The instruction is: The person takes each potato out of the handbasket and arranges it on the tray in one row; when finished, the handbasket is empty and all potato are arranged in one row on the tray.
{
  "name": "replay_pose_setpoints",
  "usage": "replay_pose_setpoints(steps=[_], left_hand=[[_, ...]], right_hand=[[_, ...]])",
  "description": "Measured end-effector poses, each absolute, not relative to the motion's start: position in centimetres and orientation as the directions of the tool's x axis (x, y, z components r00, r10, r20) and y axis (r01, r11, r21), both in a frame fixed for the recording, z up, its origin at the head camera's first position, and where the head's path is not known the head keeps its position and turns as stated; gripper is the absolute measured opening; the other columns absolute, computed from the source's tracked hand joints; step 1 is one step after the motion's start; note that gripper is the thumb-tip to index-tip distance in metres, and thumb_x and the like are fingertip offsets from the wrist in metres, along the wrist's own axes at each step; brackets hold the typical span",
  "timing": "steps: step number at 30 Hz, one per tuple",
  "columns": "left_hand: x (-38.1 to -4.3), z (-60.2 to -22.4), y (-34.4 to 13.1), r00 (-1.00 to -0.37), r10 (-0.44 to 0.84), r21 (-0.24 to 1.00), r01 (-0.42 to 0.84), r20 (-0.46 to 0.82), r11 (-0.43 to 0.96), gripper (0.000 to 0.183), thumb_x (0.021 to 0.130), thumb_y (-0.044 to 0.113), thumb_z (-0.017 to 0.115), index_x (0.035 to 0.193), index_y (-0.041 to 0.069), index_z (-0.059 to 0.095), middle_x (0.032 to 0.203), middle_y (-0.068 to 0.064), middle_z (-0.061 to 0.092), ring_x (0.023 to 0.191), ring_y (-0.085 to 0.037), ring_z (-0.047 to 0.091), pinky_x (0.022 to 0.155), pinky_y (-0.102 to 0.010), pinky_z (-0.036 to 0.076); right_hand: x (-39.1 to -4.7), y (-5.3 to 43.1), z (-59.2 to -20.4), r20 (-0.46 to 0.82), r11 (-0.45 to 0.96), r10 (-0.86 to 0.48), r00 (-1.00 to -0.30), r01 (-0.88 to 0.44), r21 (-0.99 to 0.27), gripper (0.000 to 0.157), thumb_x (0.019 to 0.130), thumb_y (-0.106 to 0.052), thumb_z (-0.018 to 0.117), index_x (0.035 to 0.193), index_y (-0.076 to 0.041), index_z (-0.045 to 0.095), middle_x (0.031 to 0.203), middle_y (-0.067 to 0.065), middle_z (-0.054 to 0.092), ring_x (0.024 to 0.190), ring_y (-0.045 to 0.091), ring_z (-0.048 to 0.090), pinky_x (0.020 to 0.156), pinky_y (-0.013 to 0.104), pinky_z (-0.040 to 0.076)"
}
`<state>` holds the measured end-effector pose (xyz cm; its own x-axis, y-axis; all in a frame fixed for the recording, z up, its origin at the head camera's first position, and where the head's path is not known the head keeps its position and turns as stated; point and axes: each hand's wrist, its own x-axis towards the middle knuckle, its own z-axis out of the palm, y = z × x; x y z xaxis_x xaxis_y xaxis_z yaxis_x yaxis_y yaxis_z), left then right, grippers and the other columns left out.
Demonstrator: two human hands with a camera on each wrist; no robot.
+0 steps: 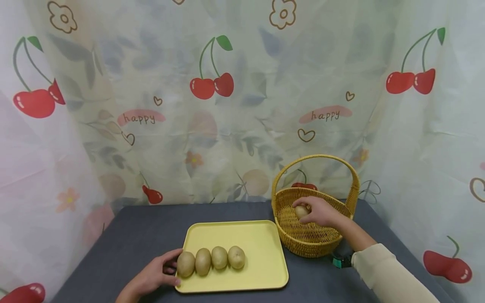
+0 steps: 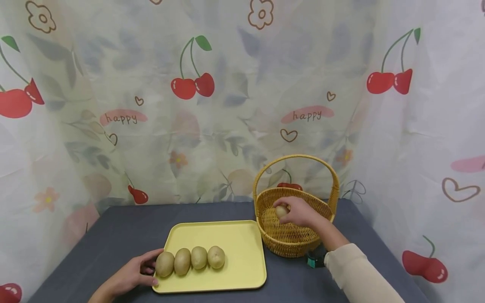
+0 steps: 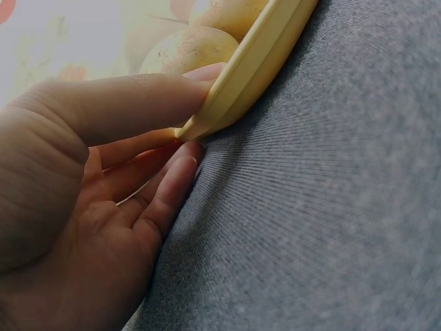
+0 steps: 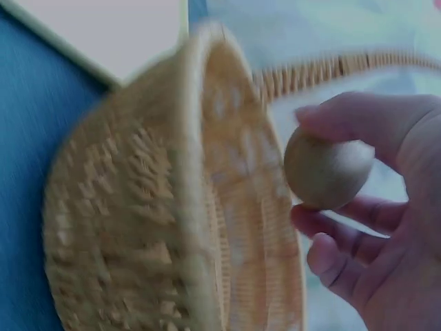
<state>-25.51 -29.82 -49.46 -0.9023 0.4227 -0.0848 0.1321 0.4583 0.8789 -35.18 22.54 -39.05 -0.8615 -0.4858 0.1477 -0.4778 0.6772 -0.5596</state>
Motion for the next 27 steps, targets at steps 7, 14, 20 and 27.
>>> replay_pose_setpoints(steps=[7, 14, 20, 27], left_hand=[[-25.4, -49.4, -29.8, -0.904, 0.421, 0.877, 0.139, -0.078, 0.46, 0.083, 0.08, 0.016, 0.081, 0.145, -0.009, 0.036, 0.126, -0.019, 0.055, 0.1, -0.024, 0.057, 0.079, -0.028, 0.048], [-25.5, -49.5, -29.6, -0.909, 0.407, 0.873, 0.127, -0.086, 0.47, 0.083, 0.079, 0.017, 0.081, 0.145, -0.008, 0.037, 0.127, -0.019, 0.055, 0.101, -0.025, 0.057, 0.08, -0.03, 0.048], [-25.5, -49.7, -29.5, -0.91, 0.407, 0.877, 0.132, -0.078, 0.463, 0.082, 0.08, 0.014, 0.08, 0.145, -0.009, 0.036, 0.128, -0.02, 0.054, 0.1, -0.025, 0.057, 0.08, -0.032, 0.049], [-25.4, -49.6, -29.7, -0.91, 0.406, 0.879, 0.119, -0.089, 0.461, 0.081, 0.081, 0.012, 0.079, 0.145, -0.01, 0.034, 0.128, -0.02, 0.054, 0.1, -0.025, 0.057, 0.081, -0.036, 0.049]], right_hand=[[-32.4, 18.8, -38.9, 0.231, 0.626, -0.528, -0.817, -0.558, -0.545, 0.047, 0.08, -0.02, 0.079, 0.124, -0.011, 0.064, 0.109, 0.005, 0.057, 0.072, 0.016, 0.053, 0.06, 0.032, 0.047], [-30.3, 14.7, -39.7, 0.233, 0.624, -0.559, -0.796, -0.589, -0.514, 0.045, 0.081, -0.024, 0.079, 0.123, -0.014, 0.064, 0.103, -0.002, 0.06, 0.07, 0.011, 0.054, 0.06, 0.029, 0.047], [-28.9, 11.6, -41.9, 0.2, 0.634, -0.593, -0.78, -0.605, -0.481, 0.044, 0.081, -0.027, 0.078, 0.121, -0.015, 0.065, 0.109, 0.0, 0.062, 0.078, 0.011, 0.055, 0.064, 0.029, 0.046], [-28.4, 9.2, -45.3, 0.181, 0.698, -0.558, -0.81, -0.576, -0.425, 0.045, 0.075, -0.027, 0.078, 0.115, -0.011, 0.068, 0.098, -0.002, 0.059, 0.081, 0.012, 0.054, 0.07, 0.03, 0.045]])
